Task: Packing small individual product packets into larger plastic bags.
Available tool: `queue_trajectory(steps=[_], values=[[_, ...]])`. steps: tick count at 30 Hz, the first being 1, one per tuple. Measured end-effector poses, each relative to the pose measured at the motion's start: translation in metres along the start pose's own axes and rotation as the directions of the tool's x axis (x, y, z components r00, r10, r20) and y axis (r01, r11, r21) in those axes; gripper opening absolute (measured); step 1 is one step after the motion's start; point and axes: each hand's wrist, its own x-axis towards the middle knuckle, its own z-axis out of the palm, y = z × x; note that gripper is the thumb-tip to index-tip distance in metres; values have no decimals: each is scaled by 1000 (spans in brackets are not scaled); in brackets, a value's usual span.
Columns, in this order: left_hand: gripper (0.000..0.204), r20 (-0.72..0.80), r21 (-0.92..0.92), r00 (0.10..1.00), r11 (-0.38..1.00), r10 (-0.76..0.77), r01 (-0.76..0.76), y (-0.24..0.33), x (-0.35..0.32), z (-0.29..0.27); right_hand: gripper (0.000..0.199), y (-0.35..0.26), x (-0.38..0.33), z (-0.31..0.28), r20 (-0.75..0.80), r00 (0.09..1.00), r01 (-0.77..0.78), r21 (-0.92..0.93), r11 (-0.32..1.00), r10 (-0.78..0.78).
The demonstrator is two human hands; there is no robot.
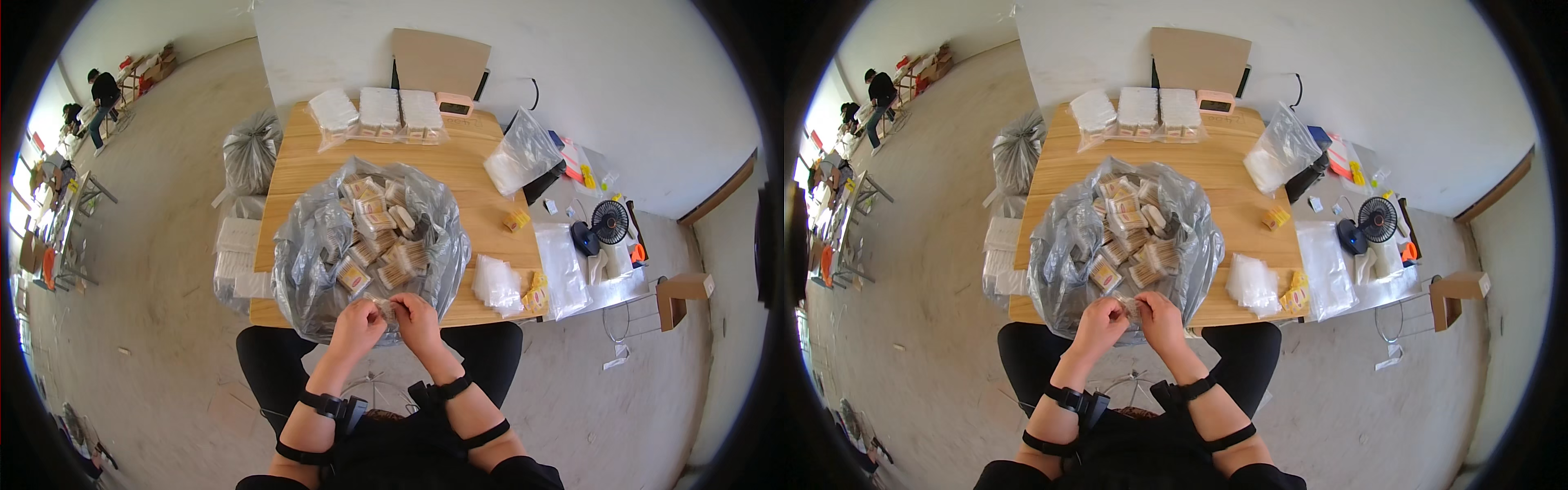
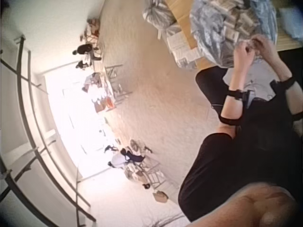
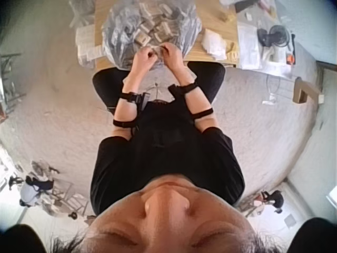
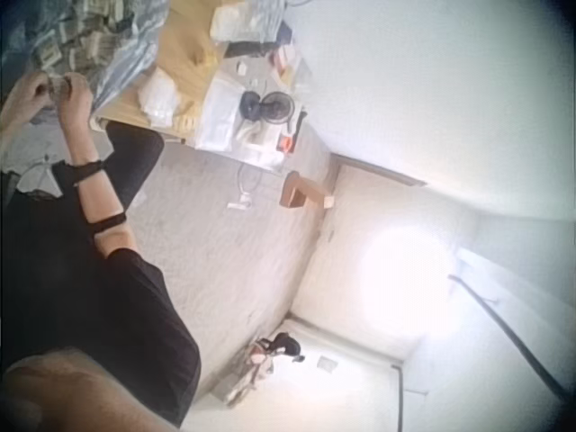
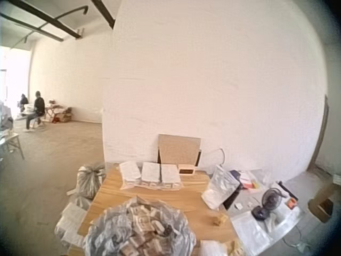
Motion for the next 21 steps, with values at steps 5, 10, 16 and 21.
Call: queue_trajectory(steps=[5, 10, 16, 21], values=[[26, -255, -108, 967, 994, -8, -21, -8, 0, 0, 12, 18, -4, 7, -52, 944, -317, 146, 937, 327], [35, 234, -763, 858, 460, -458, 454, -19, 2, 0, 26, 17, -3, 7, 183, 863, -443, 724, 529, 471], [18, -143, -176, 973, 972, -182, 156, -11, 11, -4, 33, 22, 5, 2, -79, 989, -105, 197, 975, 123], [18, -155, 55, 986, 997, 69, -61, 1, 20, -3, 23, 1, 16, 6, 63, 992, -123, 243, 962, 111]])
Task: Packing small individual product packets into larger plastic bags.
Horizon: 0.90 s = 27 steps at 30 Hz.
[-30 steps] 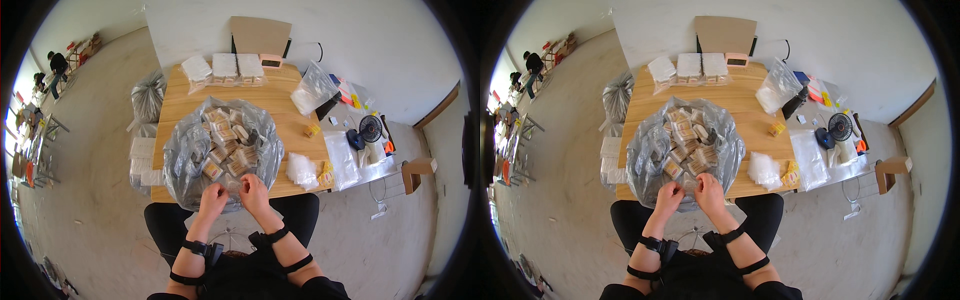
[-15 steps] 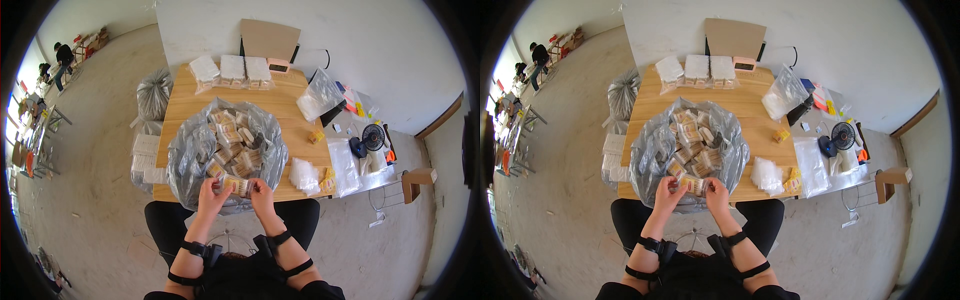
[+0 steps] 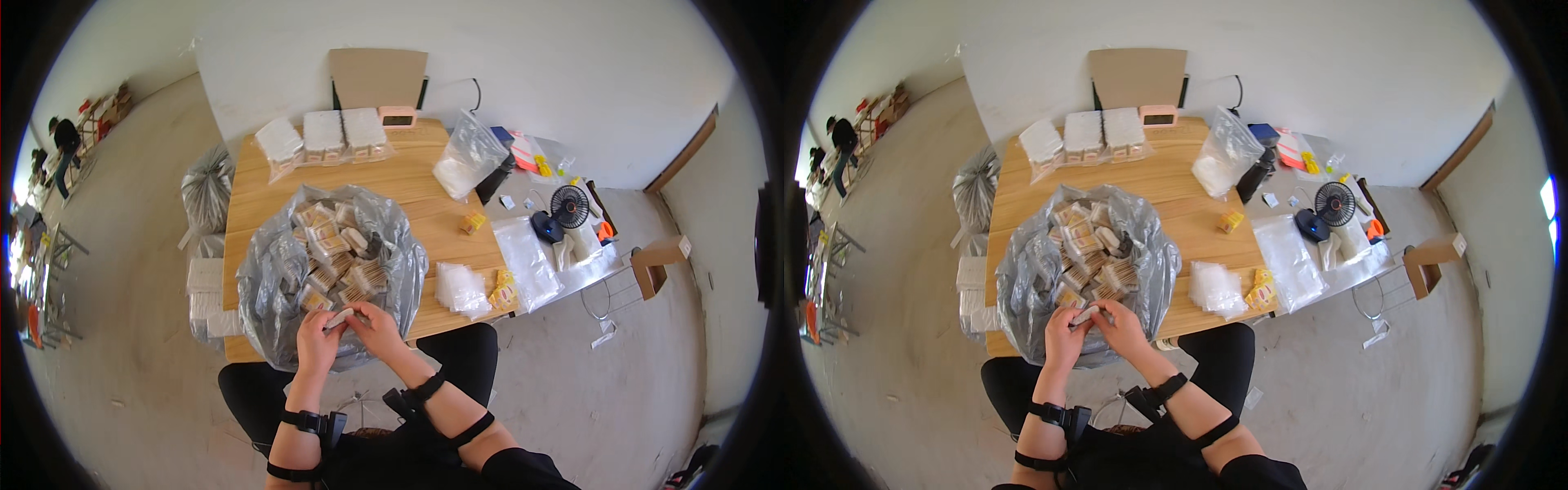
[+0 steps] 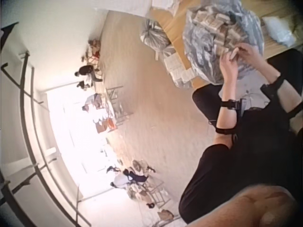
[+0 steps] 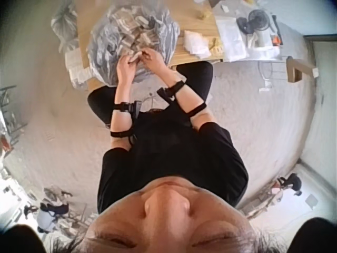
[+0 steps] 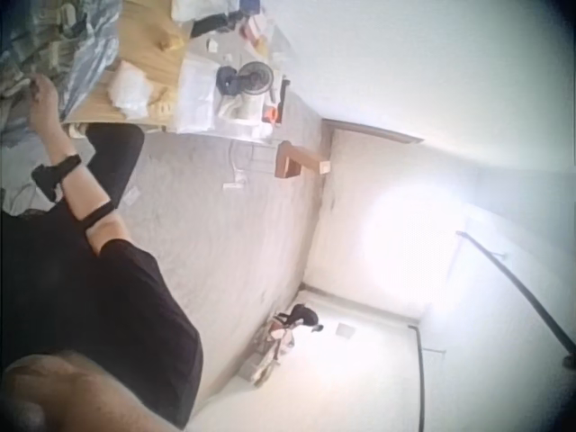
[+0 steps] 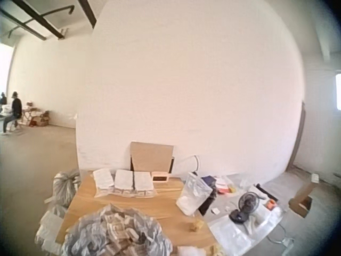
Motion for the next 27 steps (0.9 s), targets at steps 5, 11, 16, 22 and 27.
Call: queue_trajectory(steps=[5, 11, 16, 22, 27], values=[[18, 87, -175, 979, 965, -183, 196, -4, -1, 7, 16, 20, 3, 7, -34, 998, -52, 181, 982, 59], [14, -40, -275, 993, 957, -113, 98, -17, -3, 13, 8, 22, 7, 12, -22, 989, -125, 376, 918, 143], [10, -165, -137, 984, 990, -67, 45, -14, 2, 14, 18, 26, 13, 17, 49, 966, -245, 501, 830, 255], [14, -283, -107, 949, 988, -140, 114, -9, 7, 10, 32, 34, 5, 22, 22, 974, -208, 489, 847, 226], [16, -355, -70, 914, 980, -198, 185, -7, 3, 16, 39, 16, -3, 24, 78, 828, -507, 526, 683, 555]])
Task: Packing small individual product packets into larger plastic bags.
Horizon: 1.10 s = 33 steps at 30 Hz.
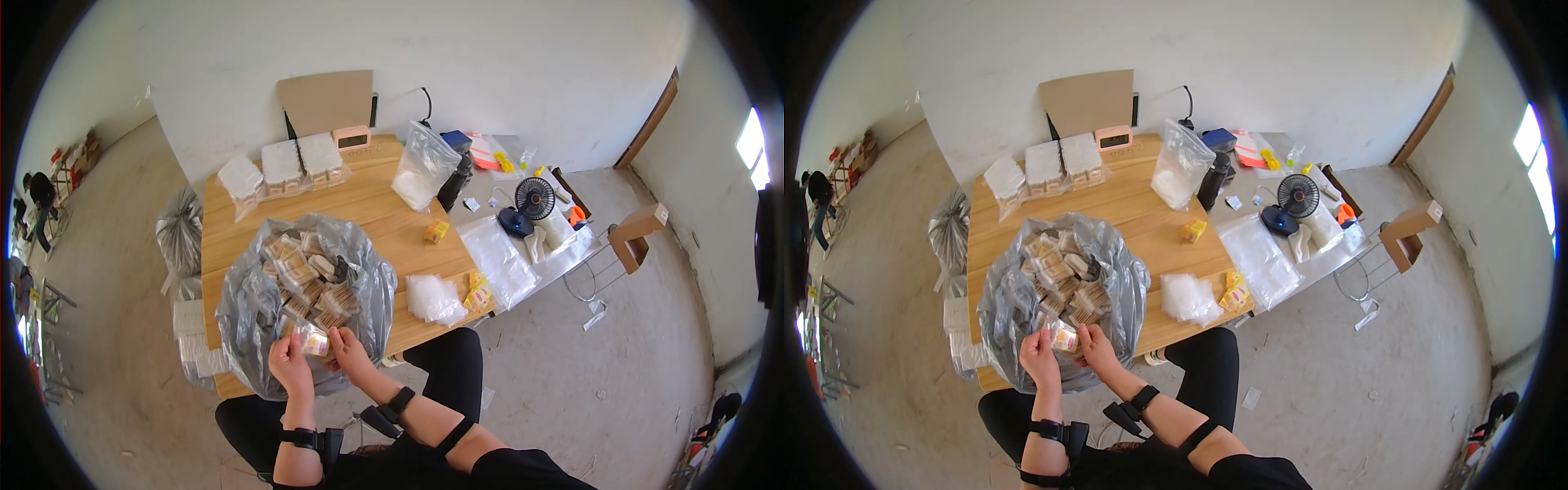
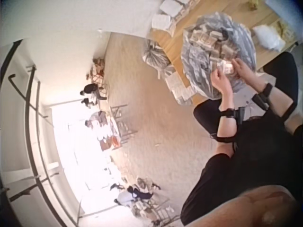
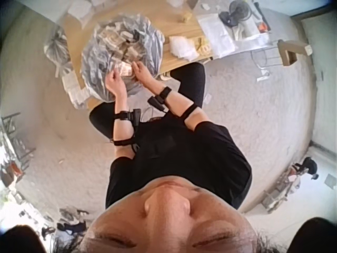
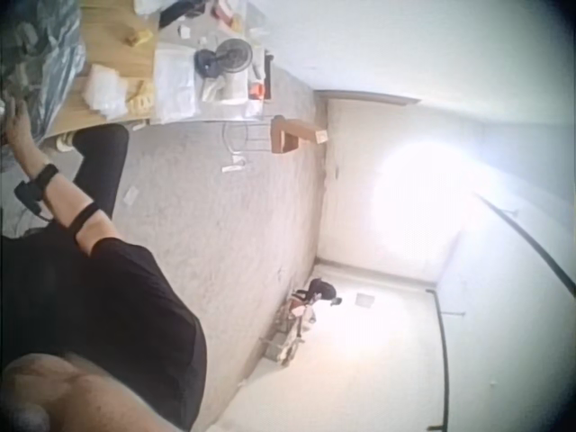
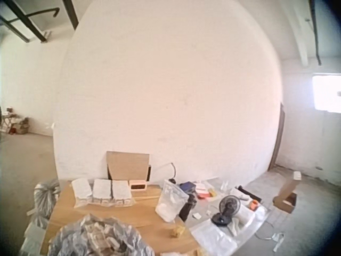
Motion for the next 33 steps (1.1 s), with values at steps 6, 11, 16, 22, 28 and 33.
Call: queue_trajectory(steps=[6, 11, 16, 22, 28, 33], values=[[16, 224, -78, 969, 989, -105, 125, -20, -6, -2, 38, 9, 19, -11, -260, 786, 372, -525, 765, -561], [17, 266, -103, 956, 983, -121, 153, -19, -19, 4, 38, 1, 15, -10, -217, 868, 305, -478, 824, -447], [20, 418, -317, 835, 804, -358, 503, -18, -15, 3, 35, -4, 24, -25, -141, 751, 437, -627, 645, -646], [22, 215, -76, 966, 983, -146, 166, -35, -12, 10, 34, -13, 6, -2, -70, 848, 391, -586, 709, -525], [25, 276, -12, 955, 993, -110, 118, -21, -10, 5, 35, 2, 17, -9, -85, 870, 349, -588, 729, -485], [27, 157, 6, 972, 985, -173, 174, -45, -4, 1, 33, 4, 29, -17, -21, 837, 403, -652, 642, -547]])
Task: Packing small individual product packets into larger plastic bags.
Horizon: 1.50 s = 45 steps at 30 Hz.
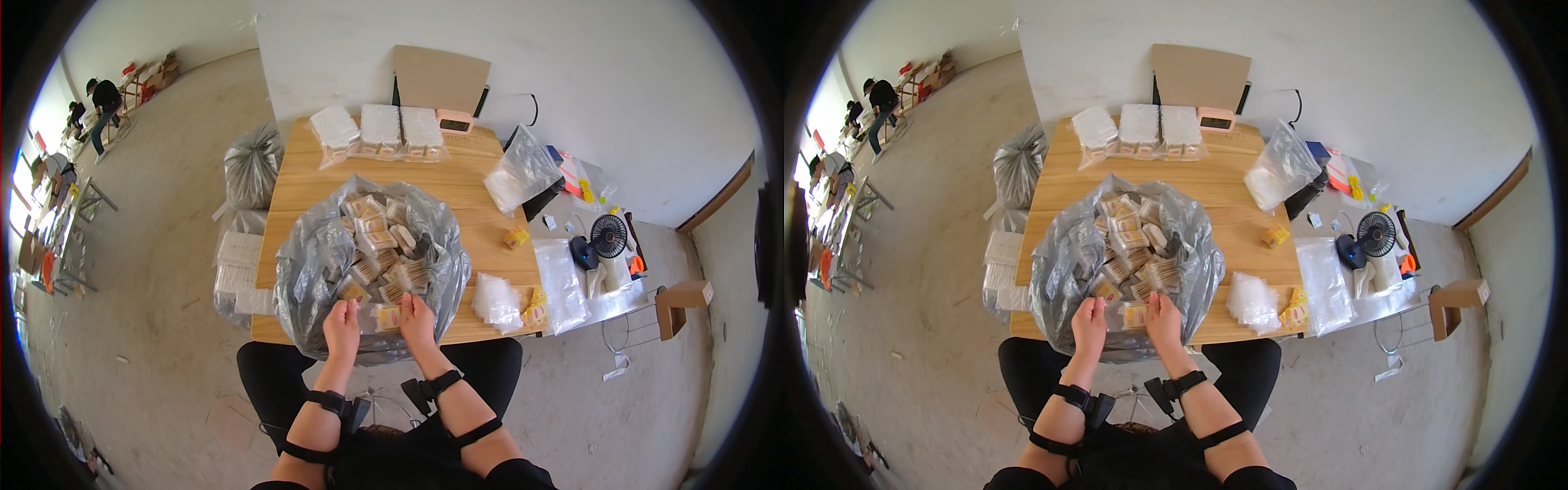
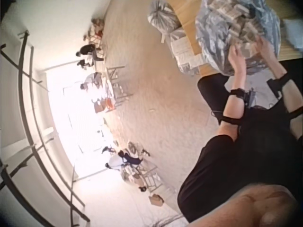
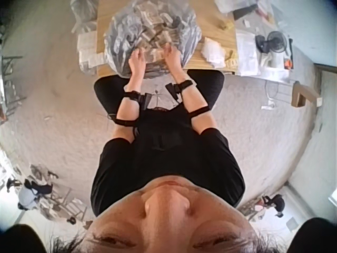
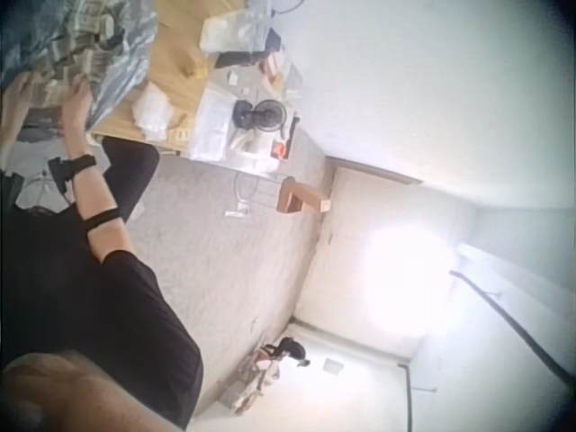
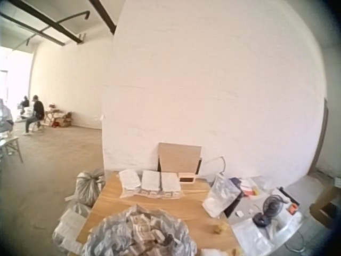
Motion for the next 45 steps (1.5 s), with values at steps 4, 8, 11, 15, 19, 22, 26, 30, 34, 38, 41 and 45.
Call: queue_trajectory(steps=[4, 8, 11, 15, 19, 22, 26, 30, 34, 38, 41, 45], values=[[27, -27, 105, 1000, 994, -13, 15, -13, 7, -5, 33, 6, 6, -5, -46, 999, -20, -98, 995, 16], [27, -155, 218, 977, 970, 146, -110, -23, 15, -12, 33, 9, 11, -5, -77, 997, -25, -103, 994, 17], [29, -117, 190, 992, 979, -49, 71, -22, 15, -22, 27, 15, 13, -9, 18, 999, -27, -206, 978, 31], [30, -155, 153, 986, 984, -68, 92, -28, 16, -33, 22, 17, 5, -10, 5, 992, 122, -196, 973, -123], [29, -172, 26, 978, 992, -115, 121, -23, 13, -43, 32, 5, -10, -18, 61, 964, 259, -436, 862, -259], [28, -160, -15, 980, 993, -119, 118, -18, 11, -48, 34, 0, -18, -11, 172, 969, 239, -484, 842, -176], [27, -134, -47, 983, 991, -127, 122, -13, 5, -50, 31, -2, -25, 3, 279, 960, 169, -533, 829, -16], [27, -124, -29, 985, 993, -119, 117, -14, 3, -48, 22, 3, -28, 4, 226, 955, 279, -480, 832, -190], [26, -165, 68, 985, 995, -55, 67, -20, 3, -53, 12, -7, -24, -5, 185, 958, 248, -157, 956, -218], [27, -56, -127, 989, 983, -139, 131, -16, 2, -53, 15, -29, -18, -61, 182, 983, -26, 195, 980, -10], [25, 40, -256, 976, 942, -213, 217, 8, 1, -39, 15, 7, -5, -123, -73, 996, -35, 207, 978, 51], [22, 180, -319, 960, 910, -216, 264, 43, -8, -11, 17, 93, 18, -222, -399, 894, -155, 150, 976, 203]])
